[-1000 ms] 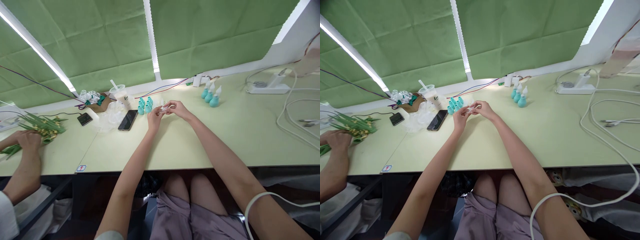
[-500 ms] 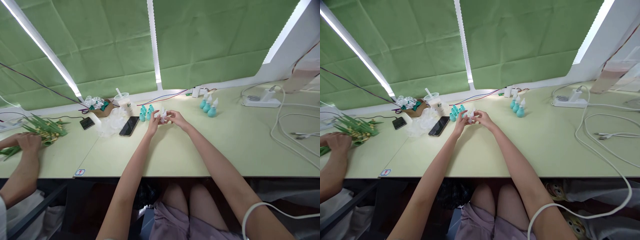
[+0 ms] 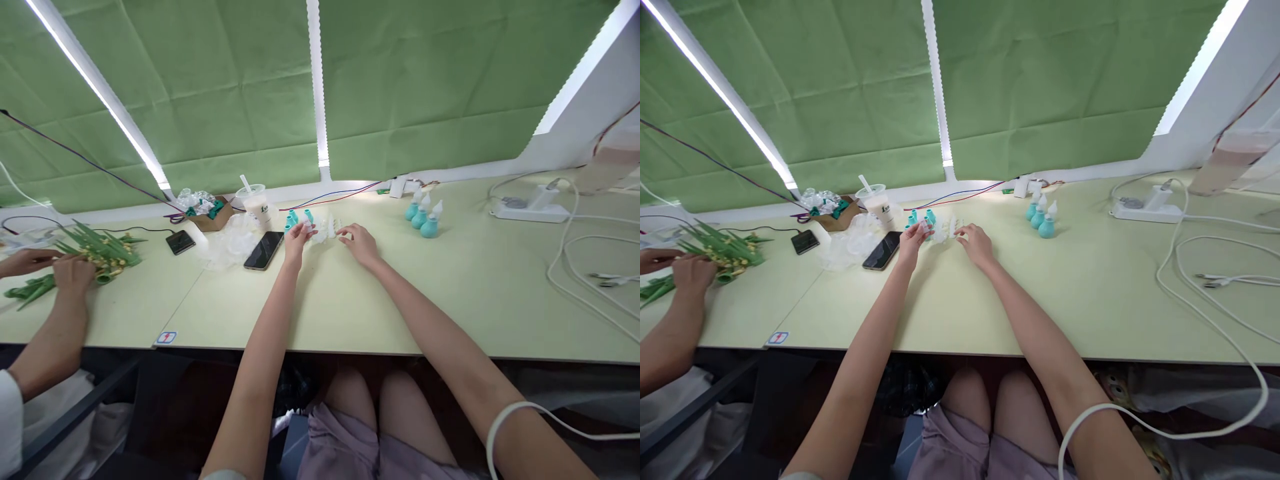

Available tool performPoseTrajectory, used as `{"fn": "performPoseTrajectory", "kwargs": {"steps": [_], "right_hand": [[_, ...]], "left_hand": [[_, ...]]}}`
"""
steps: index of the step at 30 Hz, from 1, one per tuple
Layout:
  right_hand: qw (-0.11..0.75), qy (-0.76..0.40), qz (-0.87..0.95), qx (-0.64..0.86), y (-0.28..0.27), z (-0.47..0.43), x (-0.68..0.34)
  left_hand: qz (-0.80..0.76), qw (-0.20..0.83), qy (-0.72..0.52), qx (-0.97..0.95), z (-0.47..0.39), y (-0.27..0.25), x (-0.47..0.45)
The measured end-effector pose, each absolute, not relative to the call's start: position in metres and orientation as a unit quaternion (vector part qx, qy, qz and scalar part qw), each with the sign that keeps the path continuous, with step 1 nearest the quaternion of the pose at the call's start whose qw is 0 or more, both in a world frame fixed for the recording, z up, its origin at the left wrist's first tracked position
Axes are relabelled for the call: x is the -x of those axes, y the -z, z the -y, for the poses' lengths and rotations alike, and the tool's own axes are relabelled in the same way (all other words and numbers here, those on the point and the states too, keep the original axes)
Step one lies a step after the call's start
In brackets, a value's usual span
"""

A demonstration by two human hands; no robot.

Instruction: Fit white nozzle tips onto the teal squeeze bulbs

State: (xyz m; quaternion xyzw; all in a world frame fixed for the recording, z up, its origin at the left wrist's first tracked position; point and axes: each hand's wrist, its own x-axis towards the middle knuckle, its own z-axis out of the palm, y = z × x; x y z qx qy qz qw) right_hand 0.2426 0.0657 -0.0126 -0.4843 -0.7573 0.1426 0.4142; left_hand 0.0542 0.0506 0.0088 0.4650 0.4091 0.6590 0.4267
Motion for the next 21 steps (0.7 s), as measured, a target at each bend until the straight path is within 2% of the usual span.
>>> {"fn": "performPoseTrajectory", "kwargs": {"steps": [3,7,21], "right_hand": [[0.337,-0.022,0.804,0.490,0.022,-0.064,-0.232],[0.298,0.046,0.826,0.476,0.027,-0.069,-0.217],[0.315,0.019,0.822,0.473,0.026,-0.075,-0.211]], "left_hand": [[-0.399,0.429,-0.695,-0.417,-0.054,-0.008,-0.045],[-0.393,0.442,-0.691,-0.416,-0.054,-0.007,-0.046],[-0.392,0.473,-0.626,-0.480,-0.048,-0.007,-0.051]]}}
